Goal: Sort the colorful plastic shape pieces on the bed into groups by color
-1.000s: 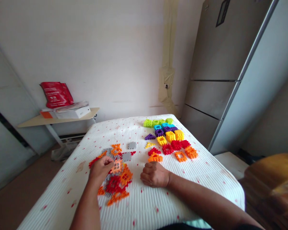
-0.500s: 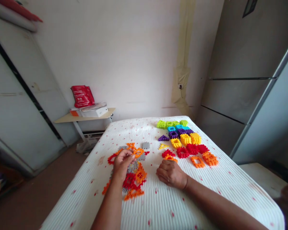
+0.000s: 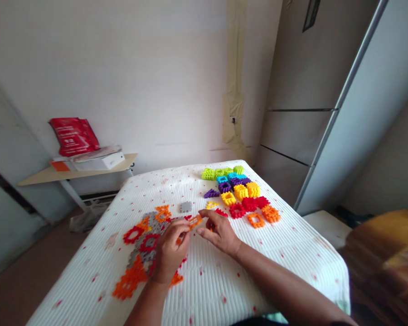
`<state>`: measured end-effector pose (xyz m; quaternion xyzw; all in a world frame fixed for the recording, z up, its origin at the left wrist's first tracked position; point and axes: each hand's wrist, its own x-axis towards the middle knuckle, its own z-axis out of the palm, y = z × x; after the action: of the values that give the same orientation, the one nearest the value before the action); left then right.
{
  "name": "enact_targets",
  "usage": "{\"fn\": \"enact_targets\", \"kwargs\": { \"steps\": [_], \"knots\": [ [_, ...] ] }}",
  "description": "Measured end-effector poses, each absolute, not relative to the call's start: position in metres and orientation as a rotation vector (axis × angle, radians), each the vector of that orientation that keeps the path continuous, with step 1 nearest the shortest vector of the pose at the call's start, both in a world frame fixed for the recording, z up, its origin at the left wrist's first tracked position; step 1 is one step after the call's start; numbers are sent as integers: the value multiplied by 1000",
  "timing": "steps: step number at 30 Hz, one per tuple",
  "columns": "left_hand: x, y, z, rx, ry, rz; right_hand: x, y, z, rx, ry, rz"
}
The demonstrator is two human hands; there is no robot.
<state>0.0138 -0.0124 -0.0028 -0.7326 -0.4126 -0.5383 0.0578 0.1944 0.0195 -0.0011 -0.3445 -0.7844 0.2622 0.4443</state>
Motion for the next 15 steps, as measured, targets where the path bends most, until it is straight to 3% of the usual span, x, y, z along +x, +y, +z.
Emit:
{"fn": "enact_targets", "kwargs": {
  "steps": [8,15],
  "knots": [
    [24,-16,-5,-2176,-1145,-1488,183,29,-10,-642,-1498,1072],
    [20,-8,-10,-2079,-1938,-2356,191,30,-7,-509,-1448,1138]
  ]
}}
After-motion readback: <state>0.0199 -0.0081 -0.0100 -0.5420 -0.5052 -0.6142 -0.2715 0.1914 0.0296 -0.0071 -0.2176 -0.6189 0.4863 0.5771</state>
